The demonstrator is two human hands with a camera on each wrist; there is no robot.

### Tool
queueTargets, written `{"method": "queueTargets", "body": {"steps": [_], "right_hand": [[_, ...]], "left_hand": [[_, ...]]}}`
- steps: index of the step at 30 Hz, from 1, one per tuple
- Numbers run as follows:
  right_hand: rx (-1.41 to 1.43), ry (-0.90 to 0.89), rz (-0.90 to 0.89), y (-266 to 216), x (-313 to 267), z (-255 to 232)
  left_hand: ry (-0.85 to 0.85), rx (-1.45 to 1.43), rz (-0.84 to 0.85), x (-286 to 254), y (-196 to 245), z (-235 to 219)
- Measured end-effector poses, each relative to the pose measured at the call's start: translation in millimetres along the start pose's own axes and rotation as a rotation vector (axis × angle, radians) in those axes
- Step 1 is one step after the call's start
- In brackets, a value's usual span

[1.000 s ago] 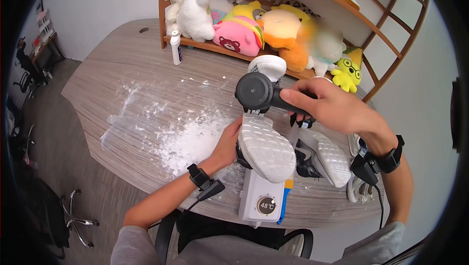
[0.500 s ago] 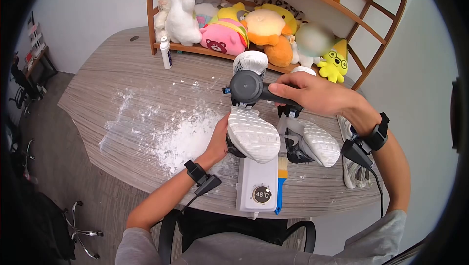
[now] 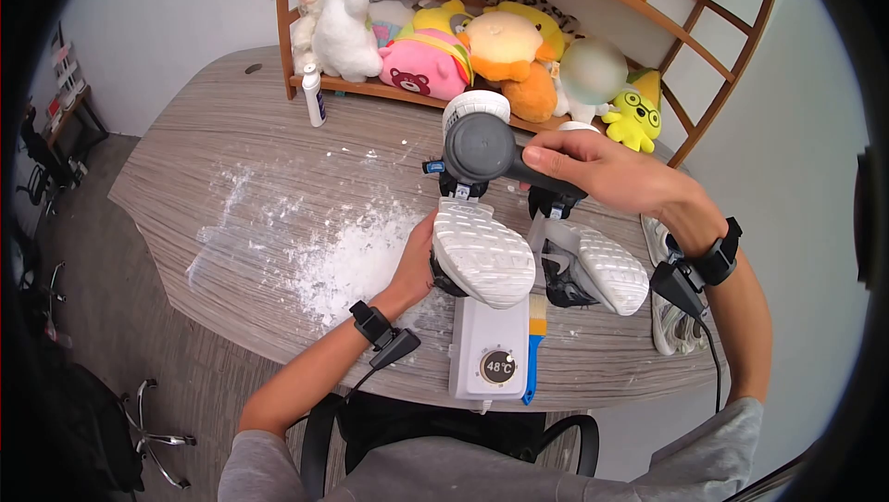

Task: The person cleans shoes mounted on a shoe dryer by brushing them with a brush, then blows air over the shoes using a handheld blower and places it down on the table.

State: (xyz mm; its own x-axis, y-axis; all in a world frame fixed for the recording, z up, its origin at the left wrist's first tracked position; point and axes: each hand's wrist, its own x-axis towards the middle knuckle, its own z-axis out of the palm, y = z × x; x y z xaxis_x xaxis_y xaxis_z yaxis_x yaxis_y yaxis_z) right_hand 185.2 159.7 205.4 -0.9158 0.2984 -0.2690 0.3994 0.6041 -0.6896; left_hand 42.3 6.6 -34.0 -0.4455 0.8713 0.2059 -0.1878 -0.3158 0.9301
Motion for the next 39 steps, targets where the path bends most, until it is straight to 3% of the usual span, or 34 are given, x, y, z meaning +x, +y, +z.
{"method": "queueTargets", "body": {"steps": [2,7,9,11,13,15,16,19,21,23,27,29,30,33,35,39], "right_hand": [[-0.004,0.003,0.001,4.2,-2.2,4.6],[0.043,0.04,-0.034,8.9,-16.3,7.5],[0.065,0.183,-0.197,18.2,-28.4,2.8],[0.079,0.291,-0.181,17.6,-55.7,5.7],[0.238,0.598,-0.218,22.9,-88.1,17.2],[0.365,0.754,-0.184,42.5,-121.3,36.5],[0.327,0.772,-0.22,60.4,-137.0,46.1],[0.33,1.004,-0.079,100.6,-165.0,99.7],[0.493,1.119,-0.062,108.9,-164.5,136.0],[0.636,1.211,-0.018,122.4,-162.0,165.4],[0.579,1.39,0.231,152.9,-158.6,214.7],[0.507,1.381,0.374,153.5,-156.3,231.2],[0.343,1.364,0.464,150.4,-155.1,237.9],[0.136,1.337,0.474,138.6,-145.5,252.6],[0.137,1.316,0.482,130.6,-141.5,256.8],[0.044,1.346,0.475,127.9,-135.7,257.9]], "left_hand": [[-0.045,-0.21,-0.02,6.3,-18.4,-10.3],[-0.109,-0.181,0.031,12.5,-23.5,-11.0],[-0.152,-0.14,0.037,9.9,-26.4,-12.8],[-0.147,-0.133,0.039,10.8,-42.8,-21.4],[-0.152,-0.058,0.122,12.9,-62.2,-28.8],[-0.092,0.226,0.269,12.3,-85.7,-37.5],[-0.112,-0.054,0.1,10.4,-81.1,-35.4],[-0.062,0.004,0.083,5.9,-71.9,-33.1],[-0.044,0.175,0.162,11.5,-88.7,-45.4],[-0.058,-0.189,-0.181,27.8,-115.1,-63.9],[-0.062,-0.005,-0.135,26.3,-122.8,-75.6],[-0.163,0.279,0.06,19.9,-112.6,-72.5],[-0.162,0.282,0.06,18.3,-116.3,-75.2],[-0.151,0.269,0.067,20.3,-134.9,-88.0],[-0.135,0.105,-0.087,26.2,-137.5,-90.3],[-0.138,0.118,0.003,24.1,-118.4,-73.8]]}}
